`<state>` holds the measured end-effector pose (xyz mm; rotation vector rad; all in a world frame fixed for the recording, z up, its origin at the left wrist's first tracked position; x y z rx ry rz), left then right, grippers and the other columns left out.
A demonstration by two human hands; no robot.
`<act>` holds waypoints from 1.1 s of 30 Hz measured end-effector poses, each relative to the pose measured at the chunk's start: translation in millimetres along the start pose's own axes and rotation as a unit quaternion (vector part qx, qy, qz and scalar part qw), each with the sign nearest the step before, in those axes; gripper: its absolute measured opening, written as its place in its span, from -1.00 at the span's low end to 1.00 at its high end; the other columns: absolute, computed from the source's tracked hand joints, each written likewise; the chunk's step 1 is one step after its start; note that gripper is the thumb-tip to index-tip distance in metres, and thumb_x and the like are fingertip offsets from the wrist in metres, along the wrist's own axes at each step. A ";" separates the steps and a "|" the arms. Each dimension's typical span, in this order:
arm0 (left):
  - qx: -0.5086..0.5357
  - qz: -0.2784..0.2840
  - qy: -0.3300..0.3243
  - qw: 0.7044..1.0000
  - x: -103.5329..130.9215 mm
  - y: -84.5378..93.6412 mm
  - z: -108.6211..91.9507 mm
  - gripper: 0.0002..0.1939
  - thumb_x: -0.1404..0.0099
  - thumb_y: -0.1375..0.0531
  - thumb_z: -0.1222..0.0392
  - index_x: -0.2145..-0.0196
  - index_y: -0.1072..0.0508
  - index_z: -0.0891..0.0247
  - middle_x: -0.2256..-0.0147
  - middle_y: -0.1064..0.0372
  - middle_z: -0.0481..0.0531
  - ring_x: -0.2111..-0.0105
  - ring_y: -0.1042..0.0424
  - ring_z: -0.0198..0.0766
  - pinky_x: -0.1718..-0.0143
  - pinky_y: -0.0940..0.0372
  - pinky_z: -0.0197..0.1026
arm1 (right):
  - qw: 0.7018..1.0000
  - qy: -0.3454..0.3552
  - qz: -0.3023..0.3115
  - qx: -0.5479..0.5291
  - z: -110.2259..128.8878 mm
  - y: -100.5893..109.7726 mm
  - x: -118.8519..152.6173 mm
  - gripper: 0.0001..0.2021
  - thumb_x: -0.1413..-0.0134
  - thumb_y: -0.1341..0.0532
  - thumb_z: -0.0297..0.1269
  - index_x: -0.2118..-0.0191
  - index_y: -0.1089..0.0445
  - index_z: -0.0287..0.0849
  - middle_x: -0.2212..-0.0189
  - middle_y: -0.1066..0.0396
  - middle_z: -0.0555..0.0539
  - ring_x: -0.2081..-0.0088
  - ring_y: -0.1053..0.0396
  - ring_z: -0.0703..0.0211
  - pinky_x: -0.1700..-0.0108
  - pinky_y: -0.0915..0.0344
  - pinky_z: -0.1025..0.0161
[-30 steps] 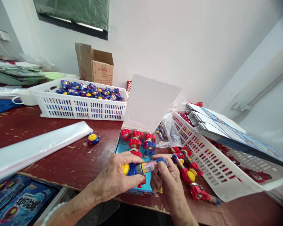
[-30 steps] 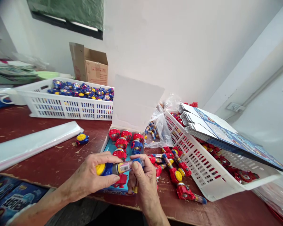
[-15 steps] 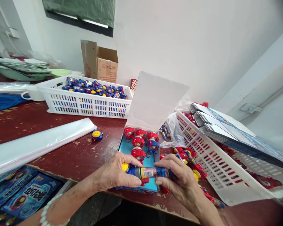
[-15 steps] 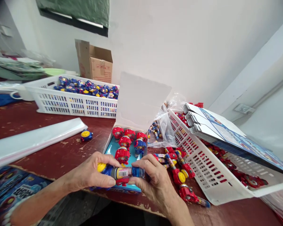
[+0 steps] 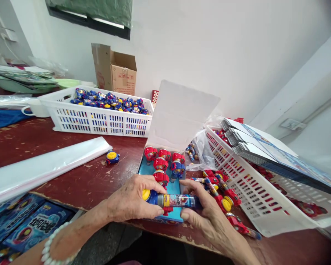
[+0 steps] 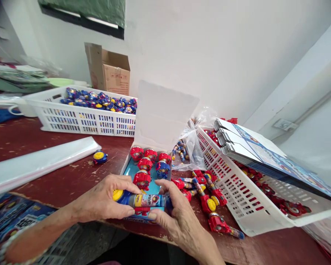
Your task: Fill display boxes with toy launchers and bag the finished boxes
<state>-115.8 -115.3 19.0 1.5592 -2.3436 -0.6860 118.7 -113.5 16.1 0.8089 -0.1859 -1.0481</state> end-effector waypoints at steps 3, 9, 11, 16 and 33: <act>0.025 0.010 -0.001 1.000 0.4 3.3 1.5 -0.66 0.04 -0.37 0.15 0.23 -0.60 0.12 0.32 -0.44 -0.08 0.31 -0.39 -0.26 0.28 -0.19 -0.30 | 0.998 0.058 0.010 0.017 -0.3 1.7 2.3 -0.84 -0.25 -0.14 -0.13 0.22 -0.34 -0.10 0.35 -0.36 -0.01 0.37 -0.28 0.20 0.33 -0.16 0.31; 0.027 0.009 0.009 1.000 1.2 6.0 2.0 -0.68 0.04 -0.35 0.18 0.24 -0.61 0.12 0.32 -0.44 -0.09 0.32 -0.39 -0.26 0.27 -0.18 -0.29 | 0.998 0.041 -0.003 0.042 -1.5 1.2 2.5 -0.70 -0.18 -0.21 -0.08 0.02 -0.39 -0.07 0.16 -0.42 -0.10 0.15 -0.38 0.04 0.16 -0.28 0.22; 0.061 0.015 0.046 0.997 1.6 4.6 6.2 -0.66 0.05 -0.37 0.16 0.23 -0.60 0.13 0.28 -0.46 -0.09 0.27 -0.39 -0.22 0.23 -0.18 -0.28 | 0.998 0.036 -0.046 0.023 -2.3 2.2 4.1 -0.60 -0.16 -0.23 -0.06 -0.09 -0.35 -0.04 0.05 -0.41 -0.13 0.05 -0.37 -0.02 0.08 -0.30 0.17; 0.086 0.023 0.059 0.994 0.9 -0.4 13.0 -0.60 0.09 -0.39 0.11 0.22 -0.60 0.17 0.26 -0.48 -0.05 0.23 -0.39 -0.15 0.20 -0.18 -0.25 | 0.992 0.084 -0.091 0.010 -3.7 -2.3 2.0 -0.77 -0.20 -0.19 -0.07 0.18 -0.46 -0.09 0.38 -0.47 -0.03 0.40 -0.41 0.16 0.34 -0.30 0.30; 0.083 -0.009 0.084 0.993 5.0 0.3 16.1 -0.60 0.05 -0.36 0.11 0.18 -0.59 0.16 0.24 -0.46 -0.03 0.25 -0.40 -0.17 0.24 -0.19 -0.25 | 0.997 -0.002 -0.062 -0.046 -10.1 -12.1 -3.2 -0.68 -0.22 -0.14 0.01 0.13 -0.43 -0.11 0.29 -0.44 -0.05 0.27 -0.41 0.12 0.27 -0.32 0.30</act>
Point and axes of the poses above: each hand's wrist, its own x-axis away from the middle knuckle, its own y-axis out of the back of the hand, z = x × y, the point moved 1 cm from there along -x, towards the middle knuckle
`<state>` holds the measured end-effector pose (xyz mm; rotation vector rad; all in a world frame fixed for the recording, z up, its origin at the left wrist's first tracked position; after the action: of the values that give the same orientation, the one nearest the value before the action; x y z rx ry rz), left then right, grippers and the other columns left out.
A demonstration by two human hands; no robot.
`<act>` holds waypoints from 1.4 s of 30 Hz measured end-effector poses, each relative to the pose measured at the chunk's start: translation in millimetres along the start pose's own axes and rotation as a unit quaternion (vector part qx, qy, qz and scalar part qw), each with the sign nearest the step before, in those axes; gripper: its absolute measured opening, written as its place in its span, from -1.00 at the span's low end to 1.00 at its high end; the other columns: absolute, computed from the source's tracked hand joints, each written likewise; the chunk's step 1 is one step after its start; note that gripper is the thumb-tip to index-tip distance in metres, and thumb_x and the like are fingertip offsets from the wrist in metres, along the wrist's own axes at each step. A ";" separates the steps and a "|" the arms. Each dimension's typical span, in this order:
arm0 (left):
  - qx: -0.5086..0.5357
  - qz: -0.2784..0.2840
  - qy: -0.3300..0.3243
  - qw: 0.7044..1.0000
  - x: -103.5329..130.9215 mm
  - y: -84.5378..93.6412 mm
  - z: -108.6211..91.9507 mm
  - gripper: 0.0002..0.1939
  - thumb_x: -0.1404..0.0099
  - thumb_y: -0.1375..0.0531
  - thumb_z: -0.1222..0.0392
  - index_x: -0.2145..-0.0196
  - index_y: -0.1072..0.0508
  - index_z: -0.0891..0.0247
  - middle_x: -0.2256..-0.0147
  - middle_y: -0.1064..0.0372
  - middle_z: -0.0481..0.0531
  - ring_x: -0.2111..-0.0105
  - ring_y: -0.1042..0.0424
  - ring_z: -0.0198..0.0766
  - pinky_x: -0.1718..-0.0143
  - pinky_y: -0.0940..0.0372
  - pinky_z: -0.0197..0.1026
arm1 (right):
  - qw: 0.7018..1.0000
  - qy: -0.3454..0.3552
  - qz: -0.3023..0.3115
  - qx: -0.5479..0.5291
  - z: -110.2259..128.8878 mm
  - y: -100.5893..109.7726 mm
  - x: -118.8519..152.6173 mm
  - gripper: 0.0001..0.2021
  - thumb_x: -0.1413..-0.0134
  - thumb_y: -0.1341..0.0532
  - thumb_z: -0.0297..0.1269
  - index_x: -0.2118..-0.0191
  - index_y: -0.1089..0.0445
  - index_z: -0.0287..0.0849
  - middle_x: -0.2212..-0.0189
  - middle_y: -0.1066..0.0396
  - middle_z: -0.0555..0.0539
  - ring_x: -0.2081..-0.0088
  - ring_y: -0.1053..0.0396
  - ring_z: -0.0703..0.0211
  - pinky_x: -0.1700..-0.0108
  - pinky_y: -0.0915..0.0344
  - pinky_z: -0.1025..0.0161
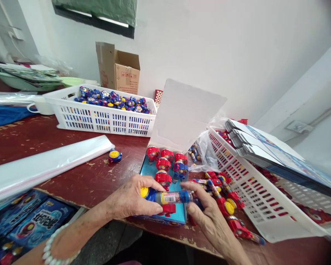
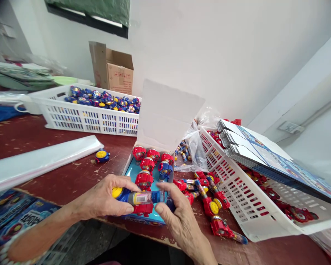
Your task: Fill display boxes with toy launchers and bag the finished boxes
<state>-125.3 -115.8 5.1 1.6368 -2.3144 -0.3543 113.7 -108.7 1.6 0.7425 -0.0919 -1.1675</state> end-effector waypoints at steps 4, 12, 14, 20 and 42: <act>-0.017 0.002 0.018 1.000 1.9 2.5 0.2 -0.59 0.08 -0.38 0.08 0.20 -0.59 0.16 0.25 -0.45 -0.03 0.24 -0.38 -0.16 0.22 -0.18 -0.23 | 0.994 0.094 -0.037 0.050 6.3 -0.5 -1.4 -0.77 -0.20 -0.21 -0.16 0.05 -0.42 -0.04 0.24 -0.48 0.00 0.26 -0.44 0.20 0.22 -0.33 0.38; 0.223 -0.036 0.009 0.974 1.8 6.8 18.5 -0.30 0.04 -0.35 0.00 -0.07 -0.30 0.12 0.17 -0.27 -0.03 0.31 -0.25 -0.30 0.33 -0.17 -0.28 | 0.995 0.040 -0.093 0.012 6.2 -14.2 0.3 -0.79 -0.22 -0.16 -0.14 0.14 -0.42 -0.11 0.39 -0.46 0.00 0.42 -0.40 0.23 0.38 -0.31 0.39; 0.315 -0.030 -0.016 0.948 7.6 8.8 25.3 -0.25 0.00 -0.34 -0.04 -0.13 -0.21 0.08 0.06 -0.24 0.03 0.18 -0.28 -0.22 0.24 -0.23 -0.25 | 0.994 0.007 -0.109 -0.025 2.8 -22.3 4.2 -0.76 -0.20 -0.17 -0.11 0.12 -0.41 -0.12 0.38 -0.44 -0.03 0.42 -0.38 0.23 0.41 -0.29 0.38; 0.198 -0.067 -0.208 0.956 27.5 24.7 21.7 -0.48 -0.13 -0.32 0.12 -0.05 -0.34 -0.02 -0.09 -0.23 0.03 0.07 -0.32 -0.13 0.13 -0.28 -0.19 | 0.941 -0.182 -0.043 -0.283 7.4 -51.8 -4.6 -0.60 -0.16 -0.16 0.12 0.21 -0.34 -0.17 0.65 -0.11 0.13 0.68 -0.01 0.40 0.66 0.06 0.44; -0.282 -0.067 -0.197 0.936 -82.0 47.3 27.7 -0.78 -0.04 -0.25 0.32 0.28 -0.42 0.26 0.24 -0.27 0.01 0.26 -0.33 -0.20 0.22 -0.21 -0.17 | 0.764 -0.333 -0.207 -0.513 -72.3 6.5 48.5 -0.32 0.35 -0.50 -0.42 0.00 -0.36 0.09 0.22 -0.41 0.01 0.26 -0.44 0.11 0.28 -0.49 0.16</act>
<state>-150.8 -21.9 -10.9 1.5150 -2.0571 -1.3471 170.4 -114.3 -64.5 -0.6938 0.1324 -1.6118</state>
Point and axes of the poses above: each hand's wrist, its own x-axis away from the middle knuckle, its own y-axis out of the back of the hand, z = x × y, the point moved 1 cm from there along -x, towards the middle knuckle
